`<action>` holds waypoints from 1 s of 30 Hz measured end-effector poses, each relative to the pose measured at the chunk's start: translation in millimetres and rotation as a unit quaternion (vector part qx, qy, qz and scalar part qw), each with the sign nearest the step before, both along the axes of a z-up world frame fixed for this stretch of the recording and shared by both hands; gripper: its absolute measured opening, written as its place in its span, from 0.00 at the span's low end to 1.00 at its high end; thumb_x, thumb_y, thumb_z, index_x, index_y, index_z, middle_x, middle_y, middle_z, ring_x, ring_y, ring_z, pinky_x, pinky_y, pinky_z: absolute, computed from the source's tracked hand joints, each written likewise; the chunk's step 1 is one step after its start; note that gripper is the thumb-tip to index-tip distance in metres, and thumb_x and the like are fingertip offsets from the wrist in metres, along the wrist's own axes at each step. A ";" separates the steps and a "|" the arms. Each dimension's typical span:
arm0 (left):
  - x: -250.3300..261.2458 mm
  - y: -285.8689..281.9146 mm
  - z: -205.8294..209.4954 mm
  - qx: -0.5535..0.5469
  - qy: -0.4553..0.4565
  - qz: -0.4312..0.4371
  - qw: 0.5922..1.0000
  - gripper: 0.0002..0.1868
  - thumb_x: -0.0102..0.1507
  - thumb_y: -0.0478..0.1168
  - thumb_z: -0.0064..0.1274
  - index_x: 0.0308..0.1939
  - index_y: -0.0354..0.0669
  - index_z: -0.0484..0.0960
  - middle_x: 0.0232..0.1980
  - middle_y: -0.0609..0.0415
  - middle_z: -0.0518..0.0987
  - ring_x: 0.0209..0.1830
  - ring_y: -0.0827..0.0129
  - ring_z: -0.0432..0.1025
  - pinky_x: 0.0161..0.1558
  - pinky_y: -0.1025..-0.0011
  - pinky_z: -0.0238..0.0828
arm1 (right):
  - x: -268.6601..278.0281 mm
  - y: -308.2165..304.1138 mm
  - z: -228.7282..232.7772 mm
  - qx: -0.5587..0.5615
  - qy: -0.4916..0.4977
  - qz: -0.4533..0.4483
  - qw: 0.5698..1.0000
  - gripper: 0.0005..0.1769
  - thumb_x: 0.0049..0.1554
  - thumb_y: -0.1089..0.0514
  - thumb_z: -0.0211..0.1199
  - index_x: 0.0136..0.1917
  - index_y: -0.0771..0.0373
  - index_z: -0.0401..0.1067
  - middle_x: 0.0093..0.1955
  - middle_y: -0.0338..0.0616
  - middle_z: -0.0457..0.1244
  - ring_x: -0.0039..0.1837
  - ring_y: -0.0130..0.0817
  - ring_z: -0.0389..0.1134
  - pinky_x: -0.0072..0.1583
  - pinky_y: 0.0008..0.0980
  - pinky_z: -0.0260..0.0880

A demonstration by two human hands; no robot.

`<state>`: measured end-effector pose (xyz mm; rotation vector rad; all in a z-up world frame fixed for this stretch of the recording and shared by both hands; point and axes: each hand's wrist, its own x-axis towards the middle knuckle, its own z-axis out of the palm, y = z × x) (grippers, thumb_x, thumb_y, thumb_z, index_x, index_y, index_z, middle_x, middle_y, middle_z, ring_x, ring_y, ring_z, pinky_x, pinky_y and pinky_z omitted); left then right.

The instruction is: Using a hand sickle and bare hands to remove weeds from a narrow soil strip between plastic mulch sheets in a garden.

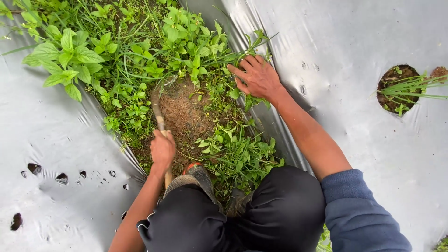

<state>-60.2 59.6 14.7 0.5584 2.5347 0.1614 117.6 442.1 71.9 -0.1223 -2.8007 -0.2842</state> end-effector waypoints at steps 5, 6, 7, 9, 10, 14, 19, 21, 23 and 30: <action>72.6 -27.0 -52.1 -0.064 -0.054 -0.379 0.921 0.17 0.72 0.58 0.31 0.45 0.52 0.64 0.31 0.43 0.82 0.38 0.40 0.82 0.40 0.45 0.79 | -4.9 -40.3 -12.2 -0.090 0.093 -0.056 0.990 0.28 0.67 0.56 0.57 0.79 0.45 0.64 0.56 0.41 0.59 0.60 0.39 0.65 0.56 0.40 0.73; 75.7 -33.5 -36.4 -0.069 -0.059 -0.376 0.922 0.17 0.72 0.58 0.31 0.45 0.52 0.64 0.31 0.43 0.82 0.38 0.40 0.82 0.40 0.45 0.79 | 3.1 -67.7 -24.3 -0.096 0.090 -0.053 0.990 0.28 0.67 0.56 0.57 0.79 0.45 0.64 0.56 0.41 0.59 0.60 0.39 0.65 0.56 0.40 0.73; 72.5 -31.2 -22.3 -0.085 -0.047 -0.336 0.937 0.17 0.71 0.59 0.33 0.46 0.54 0.64 0.33 0.44 0.82 0.40 0.41 0.82 0.43 0.46 0.78 | 5.7 -87.4 -34.2 -0.121 0.097 -0.033 0.987 0.29 0.65 0.57 0.55 0.78 0.45 0.66 0.54 0.40 0.59 0.52 0.34 0.63 0.48 0.32 0.72; 64.2 -31.5 3.9 -0.102 -0.033 -0.294 0.950 0.17 0.70 0.60 0.35 0.47 0.55 0.65 0.35 0.44 0.83 0.42 0.41 0.82 0.45 0.47 0.78 | 7.9 -125.1 -44.7 -0.146 0.105 -0.010 0.984 0.29 0.63 0.58 0.52 0.77 0.44 0.67 0.53 0.40 0.59 0.43 0.28 0.62 0.40 0.24 0.70; 59.5 -34.5 15.5 -0.122 -0.046 -0.212 0.968 0.18 0.68 0.62 0.37 0.48 0.56 0.65 0.36 0.44 0.83 0.43 0.41 0.82 0.47 0.47 0.77 | 7.7 -143.7 -45.8 -0.194 0.057 0.070 0.977 0.25 0.62 0.60 0.53 0.72 0.50 0.69 0.51 0.42 0.59 0.45 0.32 0.65 0.44 0.27 0.74; 48.3 -50.8 66.1 -0.098 -0.070 -0.031 0.992 0.19 0.71 0.58 0.41 0.50 0.49 0.70 0.37 0.37 0.83 0.45 0.39 0.81 0.47 0.46 0.78 | -19.4 -165.4 -56.4 -0.321 -0.237 0.071 0.914 0.30 0.66 0.60 0.53 0.81 0.55 0.59 0.73 0.61 0.58 0.75 0.56 0.63 0.73 0.53 0.68; 34.1 -69.4 59.0 -0.085 -0.110 0.015 0.990 0.24 0.69 0.62 0.41 0.49 0.44 0.69 0.39 0.30 0.81 0.47 0.33 0.79 0.48 0.41 0.76 | -31.0 -141.8 -65.0 -0.245 -0.351 -0.096 0.898 0.42 0.67 0.38 0.49 0.88 0.47 0.40 0.83 0.57 0.48 0.83 0.58 0.51 0.73 0.56 0.64; 39.9 -71.5 54.2 -0.080 -0.110 0.030 0.990 0.25 0.69 0.64 0.42 0.48 0.45 0.69 0.39 0.31 0.81 0.47 0.34 0.79 0.47 0.43 0.76 | -13.4 -151.8 -83.1 -0.205 -0.364 -0.111 0.902 0.42 0.68 0.36 0.47 0.88 0.50 0.39 0.81 0.57 0.51 0.83 0.55 0.53 0.68 0.52 0.71; 43.2 -72.7 37.9 -0.063 -0.096 0.050 0.992 0.26 0.68 0.64 0.44 0.48 0.45 0.71 0.37 0.32 0.81 0.45 0.36 0.80 0.46 0.44 0.78 | 11.9 -165.3 -101.1 -0.043 -0.374 -0.143 0.915 0.32 0.69 0.49 0.45 0.82 0.62 0.52 0.75 0.59 0.56 0.74 0.49 0.60 0.66 0.45 0.67; 37.2 -47.5 43.5 -0.020 -0.078 0.092 0.992 0.24 0.69 0.62 0.46 0.50 0.45 0.75 0.35 0.36 0.82 0.41 0.42 0.81 0.41 0.47 0.78 | 114.9 -219.2 -142.4 -0.073 -0.385 -0.138 0.910 0.19 0.66 0.55 0.44 0.60 0.63 0.74 0.60 0.54 0.65 0.70 0.47 0.64 0.53 0.39 0.74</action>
